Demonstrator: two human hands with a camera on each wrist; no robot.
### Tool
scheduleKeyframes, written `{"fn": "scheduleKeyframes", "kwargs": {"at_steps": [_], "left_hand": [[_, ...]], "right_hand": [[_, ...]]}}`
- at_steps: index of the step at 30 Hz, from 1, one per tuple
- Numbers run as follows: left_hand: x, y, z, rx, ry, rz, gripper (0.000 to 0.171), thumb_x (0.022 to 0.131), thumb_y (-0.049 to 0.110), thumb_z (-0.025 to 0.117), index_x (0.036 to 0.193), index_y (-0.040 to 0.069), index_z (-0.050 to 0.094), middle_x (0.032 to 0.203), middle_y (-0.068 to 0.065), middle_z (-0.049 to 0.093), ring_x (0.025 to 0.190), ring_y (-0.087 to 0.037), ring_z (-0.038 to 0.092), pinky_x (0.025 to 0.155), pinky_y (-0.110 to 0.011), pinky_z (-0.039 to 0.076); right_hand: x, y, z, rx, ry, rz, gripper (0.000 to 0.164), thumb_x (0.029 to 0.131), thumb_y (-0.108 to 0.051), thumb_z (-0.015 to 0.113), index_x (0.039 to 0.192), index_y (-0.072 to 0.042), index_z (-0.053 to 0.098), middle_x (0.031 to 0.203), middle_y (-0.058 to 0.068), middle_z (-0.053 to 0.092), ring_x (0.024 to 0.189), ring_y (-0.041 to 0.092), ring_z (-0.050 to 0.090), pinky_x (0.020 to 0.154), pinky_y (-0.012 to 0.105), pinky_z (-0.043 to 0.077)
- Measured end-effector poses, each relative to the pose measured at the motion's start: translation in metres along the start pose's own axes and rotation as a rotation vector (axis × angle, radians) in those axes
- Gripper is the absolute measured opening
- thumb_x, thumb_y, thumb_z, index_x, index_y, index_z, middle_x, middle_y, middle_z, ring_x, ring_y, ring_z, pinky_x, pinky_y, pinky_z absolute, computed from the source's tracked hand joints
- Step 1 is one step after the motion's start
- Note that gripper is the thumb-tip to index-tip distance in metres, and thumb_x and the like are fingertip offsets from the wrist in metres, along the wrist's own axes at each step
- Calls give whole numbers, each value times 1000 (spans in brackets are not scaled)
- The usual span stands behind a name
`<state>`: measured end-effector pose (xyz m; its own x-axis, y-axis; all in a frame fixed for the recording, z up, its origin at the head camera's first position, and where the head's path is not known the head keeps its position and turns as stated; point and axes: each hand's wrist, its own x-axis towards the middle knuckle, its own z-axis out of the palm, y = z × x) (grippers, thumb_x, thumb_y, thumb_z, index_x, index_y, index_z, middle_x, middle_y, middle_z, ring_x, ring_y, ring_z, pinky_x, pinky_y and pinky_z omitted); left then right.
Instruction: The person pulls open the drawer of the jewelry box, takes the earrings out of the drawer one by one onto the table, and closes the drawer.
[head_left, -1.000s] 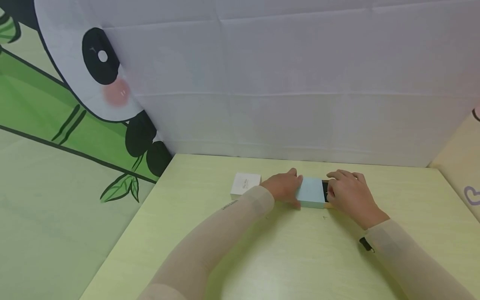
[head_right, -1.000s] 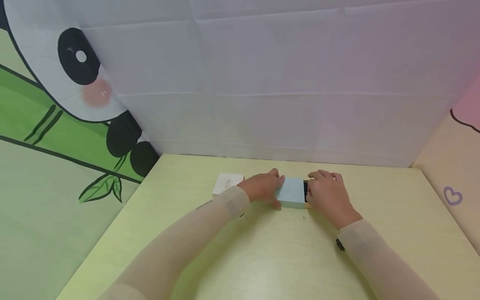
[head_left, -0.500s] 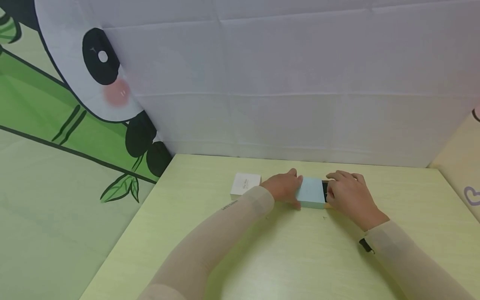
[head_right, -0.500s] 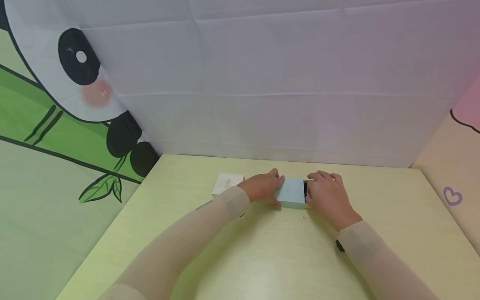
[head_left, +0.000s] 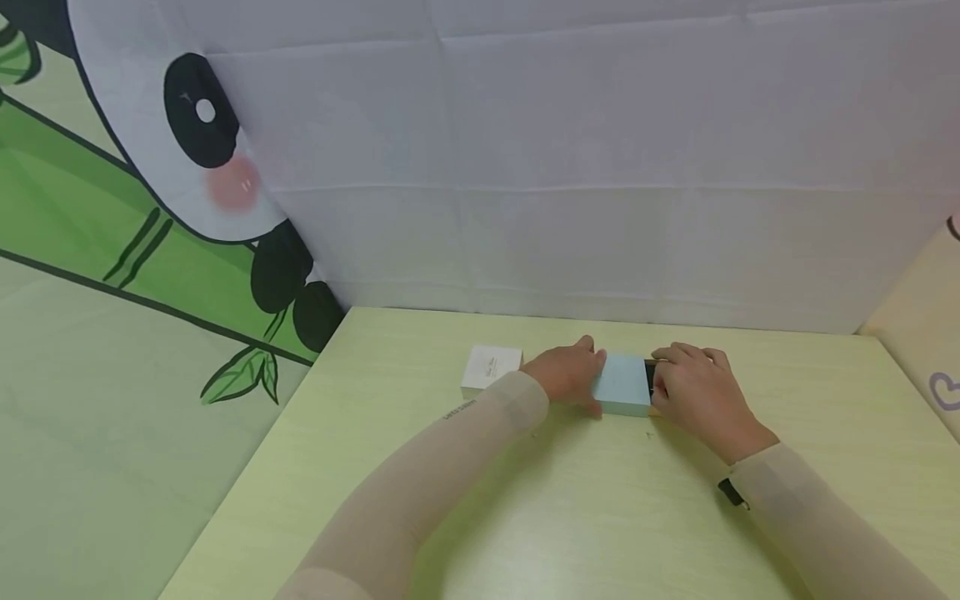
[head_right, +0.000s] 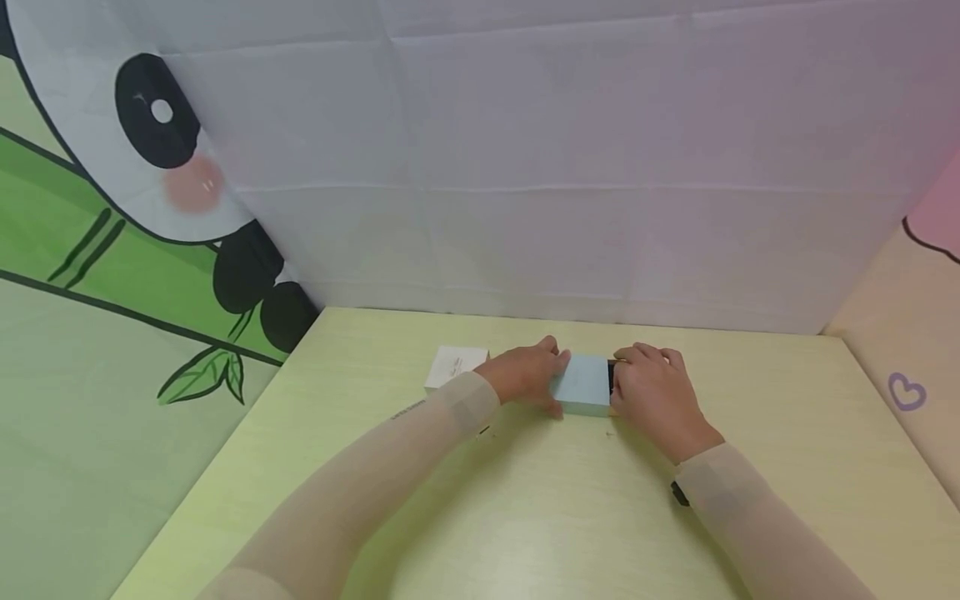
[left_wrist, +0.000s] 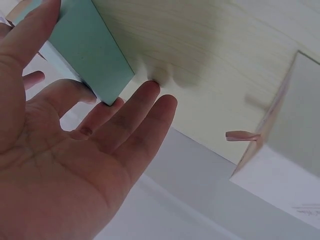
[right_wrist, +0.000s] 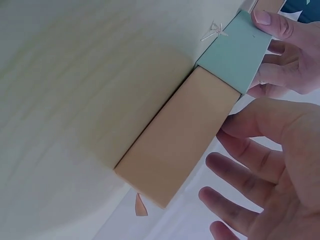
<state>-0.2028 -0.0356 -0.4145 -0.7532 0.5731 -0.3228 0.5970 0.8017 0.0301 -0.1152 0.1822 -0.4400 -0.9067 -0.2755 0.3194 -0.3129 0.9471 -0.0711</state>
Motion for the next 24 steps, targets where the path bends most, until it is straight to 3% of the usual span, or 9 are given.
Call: {"fn": "scheduleKeyframes", "kwargs": {"at_steps": [7, 17, 24], "left_hand": [[-12, 5, -7, 13, 8, 9, 112, 101, 57, 93, 188, 17, 34, 171, -3, 51, 128, -14, 65, 117, -31, 62], [-15, 7, -10, 22, 6, -1, 108, 104, 55, 92, 188, 16, 35, 170, -3, 52, 128, -13, 63, 117, -29, 61], [-14, 7, -10, 20, 0, -9, 108, 103, 55, 92, 187, 17, 35, 169, -2, 52, 129, -14, 64, 118, -29, 61]], "right_hand": [[0, 0, 2, 17, -12, 5, 22, 95, -5, 79, 76, -14, 77, 137, 18, 85, 140, 47, 73, 113, 77, 52], [1, 1, 4, 25, -16, 10, 19, 97, -6, 79, 79, -12, 79, 136, 17, 87, 146, 51, 72, 115, 77, 52], [1, 1, 4, 22, 15, -2, 20, 97, -6, 81, 78, -12, 77, 132, 16, 88, 137, 45, 76, 112, 74, 53]]}}
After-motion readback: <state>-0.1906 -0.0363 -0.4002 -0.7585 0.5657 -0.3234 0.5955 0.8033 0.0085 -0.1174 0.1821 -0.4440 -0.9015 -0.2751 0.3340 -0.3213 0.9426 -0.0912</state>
